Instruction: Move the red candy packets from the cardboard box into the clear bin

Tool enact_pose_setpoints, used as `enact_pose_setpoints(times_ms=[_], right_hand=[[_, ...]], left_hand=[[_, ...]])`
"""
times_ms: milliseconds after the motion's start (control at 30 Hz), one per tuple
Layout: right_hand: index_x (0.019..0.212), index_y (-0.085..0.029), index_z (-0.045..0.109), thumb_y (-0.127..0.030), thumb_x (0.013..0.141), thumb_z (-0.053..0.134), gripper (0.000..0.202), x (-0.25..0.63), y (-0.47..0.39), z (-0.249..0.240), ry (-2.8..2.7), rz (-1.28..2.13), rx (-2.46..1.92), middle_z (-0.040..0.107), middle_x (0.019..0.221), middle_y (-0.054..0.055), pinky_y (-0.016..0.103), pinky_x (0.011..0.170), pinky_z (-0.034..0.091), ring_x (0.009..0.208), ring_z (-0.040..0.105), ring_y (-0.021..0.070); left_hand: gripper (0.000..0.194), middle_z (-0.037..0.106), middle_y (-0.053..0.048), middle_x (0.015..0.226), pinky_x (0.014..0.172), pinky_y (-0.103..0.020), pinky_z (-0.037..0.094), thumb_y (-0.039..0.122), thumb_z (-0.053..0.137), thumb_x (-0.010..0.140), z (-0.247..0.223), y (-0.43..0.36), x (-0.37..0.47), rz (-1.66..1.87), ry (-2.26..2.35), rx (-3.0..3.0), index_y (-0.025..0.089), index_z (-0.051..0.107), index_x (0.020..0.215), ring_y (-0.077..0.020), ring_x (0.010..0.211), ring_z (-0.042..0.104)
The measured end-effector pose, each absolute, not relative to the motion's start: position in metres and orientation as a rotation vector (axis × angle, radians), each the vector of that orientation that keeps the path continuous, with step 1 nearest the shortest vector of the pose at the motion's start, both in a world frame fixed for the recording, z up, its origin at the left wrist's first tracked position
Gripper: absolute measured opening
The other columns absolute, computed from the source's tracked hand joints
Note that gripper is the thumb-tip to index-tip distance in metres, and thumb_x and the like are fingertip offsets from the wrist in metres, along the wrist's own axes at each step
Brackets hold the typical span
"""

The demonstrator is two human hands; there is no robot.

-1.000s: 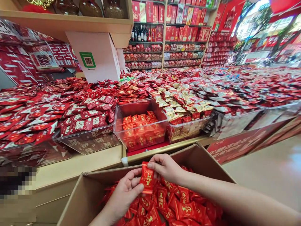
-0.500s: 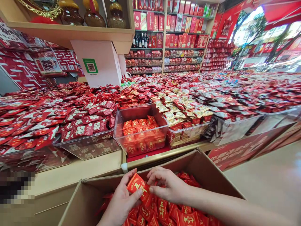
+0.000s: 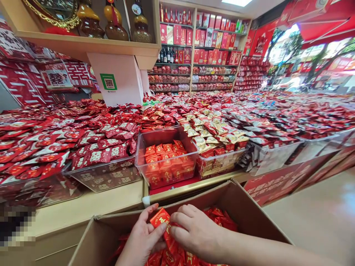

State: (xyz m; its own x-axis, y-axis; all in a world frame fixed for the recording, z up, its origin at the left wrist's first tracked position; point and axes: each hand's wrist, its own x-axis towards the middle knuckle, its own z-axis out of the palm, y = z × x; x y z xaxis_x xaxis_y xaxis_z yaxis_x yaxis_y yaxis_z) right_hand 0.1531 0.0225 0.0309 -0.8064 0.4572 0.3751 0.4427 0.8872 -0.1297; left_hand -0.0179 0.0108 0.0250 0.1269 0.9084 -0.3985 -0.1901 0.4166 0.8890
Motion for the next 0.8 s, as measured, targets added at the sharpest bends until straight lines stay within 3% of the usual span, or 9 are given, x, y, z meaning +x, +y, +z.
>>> enact_pose_setpoints(times_ms=[100, 233, 333, 500, 800], right_hand=[[0.073, -0.015, 0.05, -0.016, 0.08, 0.036, 0.016, 0.152, 0.022, 0.037, -2.674, -0.2, -0.577, 0.053, 0.086, 0.004, 0.027, 0.061, 0.032, 0.07, 0.039, 0.012], [0.073, -0.014, 0.051, -0.015, 0.079, 0.038, 0.015, 0.161, 0.031, 0.072, -2.531, -0.307, -0.454, 0.055, 0.085, 0.003, 0.026, 0.06, 0.032, 0.068, 0.04, 0.011], [0.076, -0.013, 0.053, -0.015, 0.079, 0.039, 0.014, 0.171, 0.054, 0.118, -2.35, -0.41, -0.526, 0.057, 0.083, 0.005, 0.025, 0.064, 0.033, 0.071, 0.043, 0.0112], [0.074, -0.012, 0.054, -0.017, 0.075, 0.041, 0.014, 0.174, 0.118, 0.175, -2.468, -0.609, -0.855, 0.057, 0.083, 0.008, 0.025, 0.066, 0.035, 0.076, 0.049, 0.0143], [0.083, -0.014, 0.061, -0.018, 0.065, 0.047, 0.023, 0.158, 0.176, 0.172, -3.068, -0.605, -1.249, 0.062, 0.084, 0.011, 0.026, 0.056, 0.037, 0.072, 0.056, 0.0201]], left_hand=[[0.07, 0.061, 0.004, 0.051, 0.046, -0.026, 0.045, 0.04, 0.065, 0.058, 0.031, 0.009, -0.021, 0.962, 1.166, 0.811, 0.021, 0.03, 0.115, -0.014, 0.044, 0.055], [0.052, 0.061, 0.002, 0.053, 0.051, -0.027, 0.043, 0.048, 0.049, 0.069, 0.041, 0.006, -0.026, 1.034, 1.124, 0.744, 0.02, 0.039, 0.112, -0.0171, 0.052, 0.058], [0.041, 0.065, -0.003, 0.061, 0.057, -0.028, 0.043, 0.047, 0.04, 0.075, 0.047, 0.005, -0.027, 1.046, 1.098, 0.766, 0.017, 0.045, 0.103, -0.0174, 0.057, 0.058], [0.033, 0.064, -0.001, 0.062, 0.057, -0.027, 0.041, 0.041, 0.046, 0.074, 0.038, 0.006, -0.027, 0.974, 1.143, 0.844, 0.017, 0.047, 0.098, -0.0153, 0.057, 0.056], [0.034, 0.065, -0.002, 0.06, 0.054, -0.024, 0.04, 0.044, 0.047, 0.072, 0.019, 0.008, -0.027, 0.862, 1.142, 0.914, 0.016, 0.051, 0.089, -0.0128, 0.053, 0.056]])
